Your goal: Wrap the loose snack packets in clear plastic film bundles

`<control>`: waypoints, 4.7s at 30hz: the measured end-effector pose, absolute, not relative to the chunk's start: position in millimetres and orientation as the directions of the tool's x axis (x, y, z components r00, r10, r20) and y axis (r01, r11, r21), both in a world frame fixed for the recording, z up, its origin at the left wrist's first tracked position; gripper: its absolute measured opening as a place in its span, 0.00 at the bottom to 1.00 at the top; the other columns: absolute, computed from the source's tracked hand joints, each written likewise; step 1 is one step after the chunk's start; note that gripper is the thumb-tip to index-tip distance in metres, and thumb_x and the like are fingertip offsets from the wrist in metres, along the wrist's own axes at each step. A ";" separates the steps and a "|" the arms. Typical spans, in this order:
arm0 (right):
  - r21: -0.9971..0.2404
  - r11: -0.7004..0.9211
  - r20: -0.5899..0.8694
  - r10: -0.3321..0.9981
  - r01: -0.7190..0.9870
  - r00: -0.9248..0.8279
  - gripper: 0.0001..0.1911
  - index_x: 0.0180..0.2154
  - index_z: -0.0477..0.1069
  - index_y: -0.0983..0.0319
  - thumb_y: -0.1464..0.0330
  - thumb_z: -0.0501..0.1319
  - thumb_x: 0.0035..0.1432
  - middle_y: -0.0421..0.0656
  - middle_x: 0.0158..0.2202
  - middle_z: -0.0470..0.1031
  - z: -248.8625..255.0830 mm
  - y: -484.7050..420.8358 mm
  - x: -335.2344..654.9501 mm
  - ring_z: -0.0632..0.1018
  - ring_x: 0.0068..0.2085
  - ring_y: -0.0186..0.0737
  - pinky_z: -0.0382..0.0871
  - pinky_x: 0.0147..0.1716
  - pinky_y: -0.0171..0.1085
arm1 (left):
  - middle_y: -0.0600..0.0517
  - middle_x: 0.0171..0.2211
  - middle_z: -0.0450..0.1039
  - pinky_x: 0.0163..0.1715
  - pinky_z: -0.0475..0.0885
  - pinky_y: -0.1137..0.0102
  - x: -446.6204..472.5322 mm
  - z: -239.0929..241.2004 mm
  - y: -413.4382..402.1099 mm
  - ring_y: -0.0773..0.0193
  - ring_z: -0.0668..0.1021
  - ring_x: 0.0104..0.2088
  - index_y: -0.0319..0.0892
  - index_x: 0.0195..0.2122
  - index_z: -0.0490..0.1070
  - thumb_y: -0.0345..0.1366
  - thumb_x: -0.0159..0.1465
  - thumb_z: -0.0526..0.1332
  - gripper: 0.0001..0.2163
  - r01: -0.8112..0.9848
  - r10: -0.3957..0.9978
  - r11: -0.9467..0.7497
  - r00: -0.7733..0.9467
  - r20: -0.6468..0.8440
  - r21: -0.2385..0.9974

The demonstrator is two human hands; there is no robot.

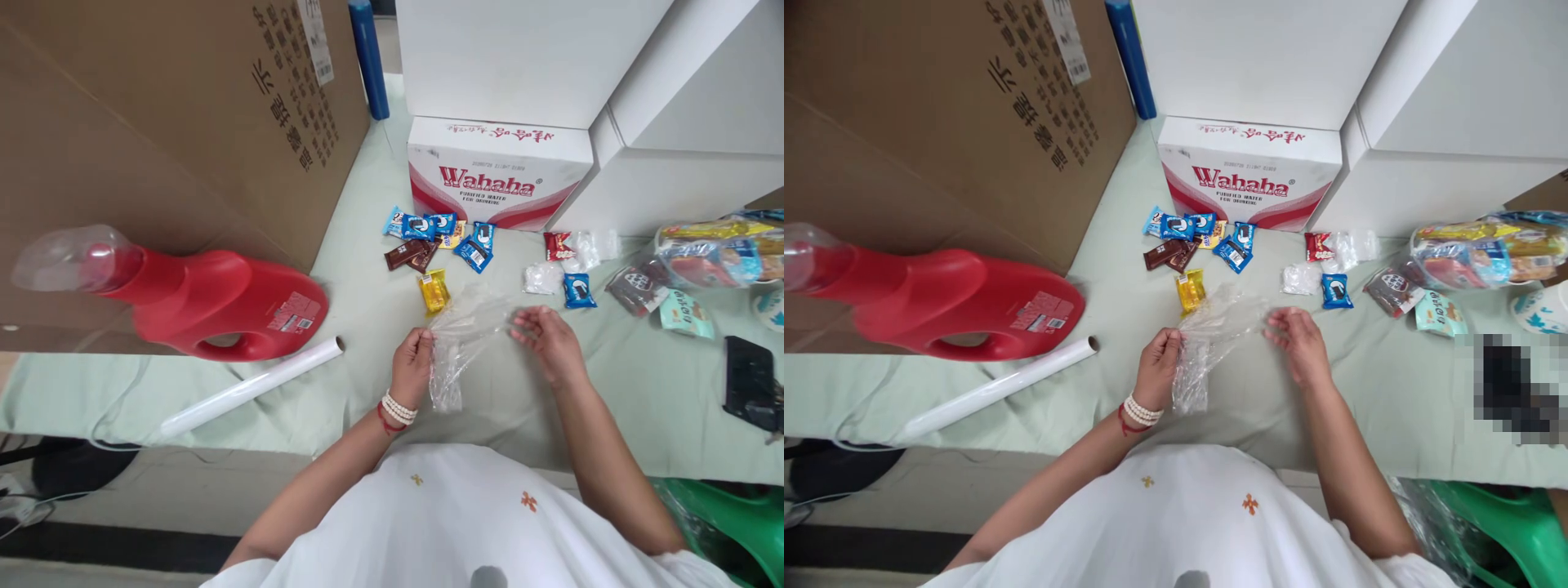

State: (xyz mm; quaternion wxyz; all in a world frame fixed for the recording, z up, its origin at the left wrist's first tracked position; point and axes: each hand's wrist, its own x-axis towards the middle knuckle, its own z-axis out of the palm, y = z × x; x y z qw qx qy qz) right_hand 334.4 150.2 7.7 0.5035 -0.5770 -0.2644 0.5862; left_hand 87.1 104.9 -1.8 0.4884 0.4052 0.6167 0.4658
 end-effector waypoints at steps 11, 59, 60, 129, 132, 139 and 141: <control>-0.868 -0.477 -0.479 0.878 -0.139 -0.023 0.23 0.29 0.73 0.59 0.49 0.76 0.44 0.39 0.31 0.73 -0.3 113.8 273.4 0.75 0.34 0.38 0.71 0.30 0.34 | 0.61 0.18 0.61 0.15 0.55 0.74 89.8 -26.7 100.7 0.71 0.61 0.14 0.44 0.37 0.68 0.57 0.68 0.56 0.19 -0.100 0.917 0.352 -0.163 -0.364 0.931; -0.724 -0.608 -0.603 0.787 -0.327 -0.129 0.13 0.26 0.74 0.59 0.62 0.76 0.44 0.42 0.35 0.78 0.4 90.1 343.0 0.76 0.33 0.39 0.75 0.37 0.40 | 0.48 0.39 0.76 0.46 0.78 0.61 1.2 -4.2 55.9 0.52 0.80 0.49 0.41 0.25 0.69 0.30 0.51 0.67 0.07 -0.693 0.805 0.475 0.093 -0.586 0.542; -0.734 -0.587 -0.582 0.803 -0.340 -0.128 0.12 0.25 0.74 0.59 0.64 0.75 0.44 0.42 0.35 0.78 -0.1 90.7 340.0 0.75 0.33 0.39 0.74 0.37 0.39 | 0.48 0.39 0.76 0.44 0.78 0.62 2.6 -3.6 57.7 0.51 0.80 0.49 0.41 0.26 0.69 0.30 0.50 0.67 0.06 -0.697 0.800 0.482 0.102 -0.592 0.531; -0.581 0.378 0.343 0.917 0.721 -0.205 0.16 0.56 0.71 0.58 0.66 0.56 0.70 0.52 0.53 0.74 5.4 114.9 320.6 0.76 0.52 0.50 0.74 0.53 0.51 | 0.53 0.40 0.75 0.26 0.71 0.72 49.5 -2.6 83.3 0.69 0.77 0.26 0.45 0.55 0.60 0.54 0.54 0.71 0.34 -0.023 0.841 0.507 -0.204 -0.501 0.861; -0.532 0.497 0.245 0.866 0.686 -0.437 0.23 0.65 0.64 0.58 0.66 0.56 0.71 0.55 0.65 0.67 -9.9 78.3 309.6 0.70 0.64 0.54 0.69 0.60 0.56 | 0.56 0.36 0.72 0.26 0.71 0.72 49.9 -3.8 74.6 0.71 0.75 0.24 0.43 0.55 0.61 0.45 0.47 0.76 0.37 -0.056 0.819 0.555 -0.136 -0.557 0.830; -0.505 0.440 0.133 0.889 0.743 -0.437 0.31 0.72 0.54 0.55 0.64 0.56 0.72 0.53 0.71 0.59 -41.3 55.0 331.5 0.65 0.69 0.54 0.66 0.64 0.58 | 0.59 0.25 0.67 0.20 0.64 0.73 22.5 -13.8 65.0 0.70 0.67 0.20 0.42 0.41 0.70 0.46 0.53 0.70 0.19 0.226 0.833 0.552 -0.099 -0.544 0.803; -0.505 0.440 0.118 0.888 0.742 -0.445 0.32 0.72 0.53 0.54 0.65 0.56 0.72 0.53 0.72 0.58 -40.2 53.3 336.0 0.64 0.69 0.54 0.66 0.64 0.58 | 0.53 0.30 0.72 0.29 0.72 0.66 16.4 -9.2 58.1 0.61 0.75 0.29 0.41 0.45 0.71 0.43 0.54 0.69 0.19 0.532 0.910 0.414 -0.213 -0.356 0.738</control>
